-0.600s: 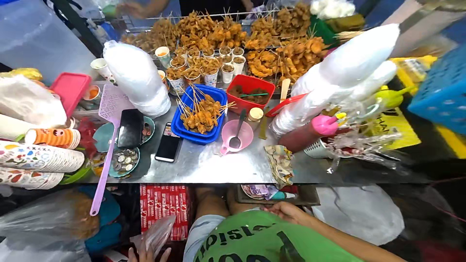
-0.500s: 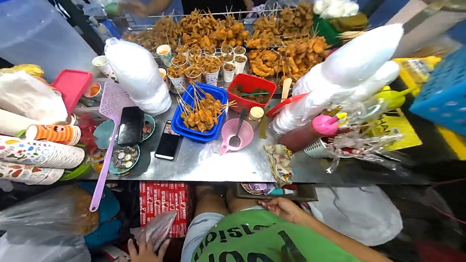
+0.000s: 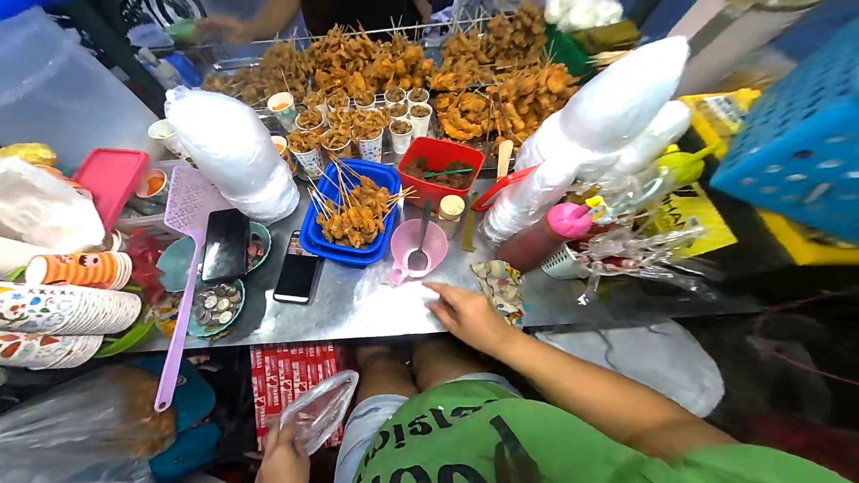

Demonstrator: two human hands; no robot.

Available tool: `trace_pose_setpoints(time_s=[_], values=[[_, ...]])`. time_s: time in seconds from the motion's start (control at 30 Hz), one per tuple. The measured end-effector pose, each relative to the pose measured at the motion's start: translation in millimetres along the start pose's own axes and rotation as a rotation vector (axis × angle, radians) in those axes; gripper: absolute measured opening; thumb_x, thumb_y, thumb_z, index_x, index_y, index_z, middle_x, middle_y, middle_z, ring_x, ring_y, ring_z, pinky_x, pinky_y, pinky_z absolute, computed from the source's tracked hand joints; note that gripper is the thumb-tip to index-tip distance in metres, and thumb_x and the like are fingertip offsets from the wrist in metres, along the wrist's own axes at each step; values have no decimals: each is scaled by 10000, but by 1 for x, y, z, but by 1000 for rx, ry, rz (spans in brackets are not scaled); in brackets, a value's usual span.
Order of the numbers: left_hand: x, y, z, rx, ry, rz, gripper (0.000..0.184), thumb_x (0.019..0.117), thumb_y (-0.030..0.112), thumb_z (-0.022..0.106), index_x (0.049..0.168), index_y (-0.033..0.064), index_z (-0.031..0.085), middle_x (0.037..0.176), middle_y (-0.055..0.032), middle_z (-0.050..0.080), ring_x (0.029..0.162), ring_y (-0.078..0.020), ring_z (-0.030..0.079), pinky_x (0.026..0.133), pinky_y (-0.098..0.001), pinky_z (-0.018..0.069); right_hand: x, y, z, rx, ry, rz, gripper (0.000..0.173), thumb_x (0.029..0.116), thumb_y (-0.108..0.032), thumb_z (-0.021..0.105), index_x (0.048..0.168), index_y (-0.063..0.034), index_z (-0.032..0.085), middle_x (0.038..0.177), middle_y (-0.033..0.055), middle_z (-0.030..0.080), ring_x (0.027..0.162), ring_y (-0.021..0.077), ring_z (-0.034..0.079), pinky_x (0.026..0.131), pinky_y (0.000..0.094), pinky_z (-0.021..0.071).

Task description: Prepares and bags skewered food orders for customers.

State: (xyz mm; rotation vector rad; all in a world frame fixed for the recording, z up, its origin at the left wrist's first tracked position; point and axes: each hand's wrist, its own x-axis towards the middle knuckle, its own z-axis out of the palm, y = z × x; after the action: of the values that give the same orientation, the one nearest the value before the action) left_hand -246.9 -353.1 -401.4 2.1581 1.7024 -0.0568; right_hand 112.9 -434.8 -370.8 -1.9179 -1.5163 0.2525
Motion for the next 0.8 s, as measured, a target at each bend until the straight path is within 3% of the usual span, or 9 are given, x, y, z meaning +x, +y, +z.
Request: trace_pose_setpoints(time_s=[0.07, 0.1, 0.2, 0.4, 0.47, 0.57, 0.6, 0.7, 0.8], values=[[-1, 8, 4, -25, 3, 51, 395, 951, -55, 539, 1334, -52, 634, 1423, -354, 526, 1238, -557, 575, 975, -700, 475, 30, 0, -3, -196, -43, 68, 415, 1038, -233, 564, 1395, -30, 624, 1055, 230, 728, 904, 401, 727, 788, 534, 576], [-1, 10, 6, -40, 24, 85, 391, 943, -62, 543, 1321, -57, 642, 1422, -352, 530, 1236, -554, 580, 973, -695, 480, 40, 4, -2, -242, -93, 93, 377, 1049, -225, 550, 1356, -30, 652, 1089, 249, 710, 964, 425, 711, 828, 556, 559], [1, 8, 5, -89, 82, 140, 388, 927, -85, 544, 1302, -86, 643, 1448, -352, 507, 1254, -548, 572, 996, -682, 475, 43, 18, 1, -304, -45, 6, 229, 1014, -122, 566, 1059, 15, 744, 972, 265, 702, 898, 446, 713, 767, 575, 571], [4, 1, -5, -163, 136, 156, 401, 885, -106, 577, 1281, -142, 624, 1420, -385, 507, 1272, -549, 553, 1043, -651, 455, 0, 42, -22, -416, 61, 19, 147, 951, -42, 613, 971, 9, 750, 879, 245, 691, 800, 439, 712, 658, 572, 572], [9, 4, -3, -192, 154, 177, 391, 877, -119, 589, 1265, -146, 632, 1452, -379, 481, 1303, -544, 530, 1059, -644, 447, -6, 47, -32, -473, 43, 121, 168, 967, -48, 599, 1016, 13, 748, 918, 251, 701, 830, 444, 717, 670, 579, 571], [21, 11, 0, -225, 192, 232, 425, 839, -147, 600, 1262, -138, 639, 1504, -359, 437, 1318, -546, 516, 1049, -656, 450, 9, 10, -64, -489, -292, 426, 383, 1039, -92, 514, 1408, -25, 592, 1223, 274, 668, 1083, 472, 674, 855, 621, 530], [24, 14, 0, -235, 200, 246, 432, 831, -147, 603, 1260, -131, 644, 1511, -347, 438, 1311, -538, 529, 1035, -652, 462, 17, -3, -72, -474, -336, 424, 444, 1034, -119, 527, 1472, -45, 536, 1256, 269, 660, 1087, 472, 674, 858, 623, 528], [29, 26, -4, -290, 183, 261, 443, 814, -149, 614, 1255, -121, 654, 1511, -319, 459, 1315, -504, 543, 1033, -633, 473, 55, -32, -80, -320, -297, 213, 399, 1045, -210, 558, 1397, -28, 609, 1180, 240, 692, 1010, 423, 696, 842, 593, 537], [28, 32, -6, -335, 165, 275, 440, 813, -138, 625, 1250, -111, 664, 1503, -303, 478, 1322, -493, 541, 1037, -632, 471, 128, -39, -60, -74, -295, 98, 321, 1046, -242, 595, 1234, -4, 701, 1133, 211, 708, 1045, 363, 686, 941, 560, 524]])
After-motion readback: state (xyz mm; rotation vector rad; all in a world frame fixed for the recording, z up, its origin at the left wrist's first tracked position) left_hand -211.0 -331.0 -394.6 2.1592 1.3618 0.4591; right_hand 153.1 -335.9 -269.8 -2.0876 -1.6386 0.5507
